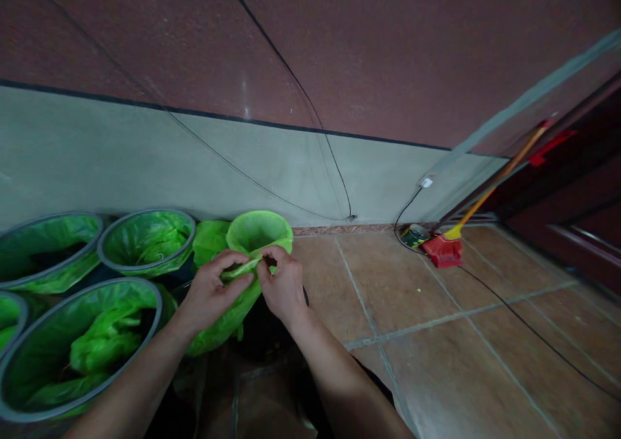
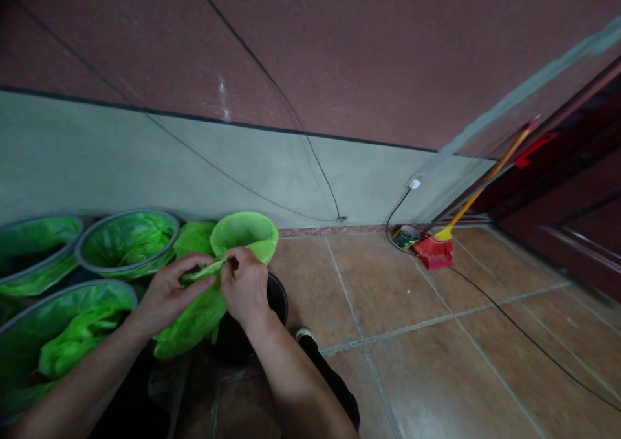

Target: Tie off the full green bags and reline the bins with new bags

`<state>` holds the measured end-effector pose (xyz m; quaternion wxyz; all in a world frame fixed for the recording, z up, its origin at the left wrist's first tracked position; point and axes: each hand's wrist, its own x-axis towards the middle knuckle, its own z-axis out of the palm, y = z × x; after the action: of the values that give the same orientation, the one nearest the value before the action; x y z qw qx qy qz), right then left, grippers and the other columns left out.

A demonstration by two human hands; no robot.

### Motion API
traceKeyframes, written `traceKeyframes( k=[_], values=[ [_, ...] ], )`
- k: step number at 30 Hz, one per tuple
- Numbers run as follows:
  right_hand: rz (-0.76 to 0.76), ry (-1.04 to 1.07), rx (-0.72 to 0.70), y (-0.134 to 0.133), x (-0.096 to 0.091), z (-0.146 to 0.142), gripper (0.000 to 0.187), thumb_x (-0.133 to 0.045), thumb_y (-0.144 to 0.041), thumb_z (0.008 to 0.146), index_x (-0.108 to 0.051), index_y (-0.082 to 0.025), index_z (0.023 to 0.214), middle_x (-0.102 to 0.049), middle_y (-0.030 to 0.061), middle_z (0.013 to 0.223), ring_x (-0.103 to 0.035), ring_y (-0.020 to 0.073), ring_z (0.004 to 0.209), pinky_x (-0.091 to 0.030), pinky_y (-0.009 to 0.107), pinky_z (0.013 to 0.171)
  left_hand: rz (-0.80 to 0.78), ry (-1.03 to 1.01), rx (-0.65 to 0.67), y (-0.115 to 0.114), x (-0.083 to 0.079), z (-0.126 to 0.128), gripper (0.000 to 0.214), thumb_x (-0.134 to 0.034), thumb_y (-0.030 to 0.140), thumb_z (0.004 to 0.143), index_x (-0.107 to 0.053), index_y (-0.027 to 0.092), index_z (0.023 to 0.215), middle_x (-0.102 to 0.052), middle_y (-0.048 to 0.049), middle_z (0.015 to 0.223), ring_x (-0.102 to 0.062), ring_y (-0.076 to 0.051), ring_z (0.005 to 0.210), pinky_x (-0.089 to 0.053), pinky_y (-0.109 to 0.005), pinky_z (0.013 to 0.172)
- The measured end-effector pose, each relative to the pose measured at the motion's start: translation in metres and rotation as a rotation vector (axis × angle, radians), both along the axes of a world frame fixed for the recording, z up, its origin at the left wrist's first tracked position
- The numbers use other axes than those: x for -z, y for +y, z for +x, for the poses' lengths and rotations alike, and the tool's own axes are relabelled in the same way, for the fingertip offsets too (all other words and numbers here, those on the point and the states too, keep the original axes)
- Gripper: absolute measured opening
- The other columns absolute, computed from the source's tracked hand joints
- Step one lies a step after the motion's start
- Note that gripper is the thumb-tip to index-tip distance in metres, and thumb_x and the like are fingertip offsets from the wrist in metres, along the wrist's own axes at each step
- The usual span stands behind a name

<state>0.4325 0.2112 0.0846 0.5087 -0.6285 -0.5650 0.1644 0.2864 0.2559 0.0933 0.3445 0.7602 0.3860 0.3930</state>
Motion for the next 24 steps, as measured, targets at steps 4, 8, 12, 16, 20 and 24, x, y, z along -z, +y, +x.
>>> traceKeyframes(
  k=[4,8,12,16,20,24],
  values=[
    [0.058,-0.075,0.007,-0.0020,-0.0004,0.0034,0.019,-0.051,-0.012,0.085,-0.066,-0.023,0.091,-0.071,0.0031,0.091,-0.068,0.0171,0.085,-0.054,0.028,0.083,0.073,0.007,-0.046,-0.0022,0.0028,0.0006,0.018,-0.066,0.038,0.080,-0.072,0.022,0.085,-0.071,-0.0022,0.084,-0.066,-0.019,0.081,-0.052,-0.030,0.080],
    [0.073,-0.168,0.041,-0.0029,0.0001,0.0051,0.020,-0.051,-0.011,0.087,-0.067,-0.022,0.091,-0.069,0.0051,0.091,-0.067,0.0184,0.085,-0.053,0.029,0.083,0.200,0.035,-0.234,-0.0041,0.0020,-0.0020,0.013,-0.060,0.032,0.082,-0.071,0.024,0.084,-0.071,-0.0017,0.085,-0.065,-0.019,0.083,-0.051,-0.032,0.083],
    [0.034,-0.233,0.056,-0.0046,0.0017,0.0073,0.028,-0.053,-0.014,0.088,-0.068,-0.023,0.110,-0.070,0.0064,0.099,-0.068,0.0200,0.090,-0.055,0.032,0.084,0.245,0.056,-0.334,-0.0044,-0.0002,-0.0035,0.006,-0.060,0.028,0.079,-0.064,0.025,0.076,-0.066,-0.0007,0.078,-0.063,-0.020,0.077,-0.050,-0.033,0.080],
    [0.046,-0.312,-0.037,-0.0070,0.0028,0.0093,0.039,-0.056,-0.021,0.093,-0.063,-0.026,0.131,-0.069,0.0080,0.114,-0.067,0.0211,0.102,-0.055,0.035,0.092,0.214,0.101,-0.336,-0.0048,-0.0007,-0.0018,0.009,-0.059,0.033,0.079,-0.060,0.025,0.076,-0.065,-0.0004,0.078,-0.061,-0.019,0.074,-0.050,-0.032,0.075],
    [0.090,-0.381,-0.076,-0.0066,0.0050,0.0083,0.026,-0.050,-0.022,0.099,-0.073,-0.025,0.110,-0.070,0.0070,0.104,-0.068,0.0177,0.095,-0.056,0.030,0.089,0.300,0.123,-0.263,-0.0081,0.0005,0.0016,0.011,-0.059,0.031,0.084,-0.065,0.023,0.088,-0.069,-0.0045,0.094,-0.066,-0.021,0.090,-0.054,-0.034,0.087],
    [0.170,-0.434,0.030,-0.0043,0.0087,0.0051,0.024,-0.051,-0.018,0.097,-0.073,-0.023,0.102,-0.071,0.0049,0.094,-0.068,0.0156,0.088,-0.056,0.027,0.083,0.522,0.114,-0.234,-0.0103,0.0038,0.0038,0.011,-0.060,0.024,0.087,-0.069,0.023,0.094,-0.069,-0.0070,0.102,-0.068,-0.021,0.097,-0.056,-0.034,0.090]
  ],
)
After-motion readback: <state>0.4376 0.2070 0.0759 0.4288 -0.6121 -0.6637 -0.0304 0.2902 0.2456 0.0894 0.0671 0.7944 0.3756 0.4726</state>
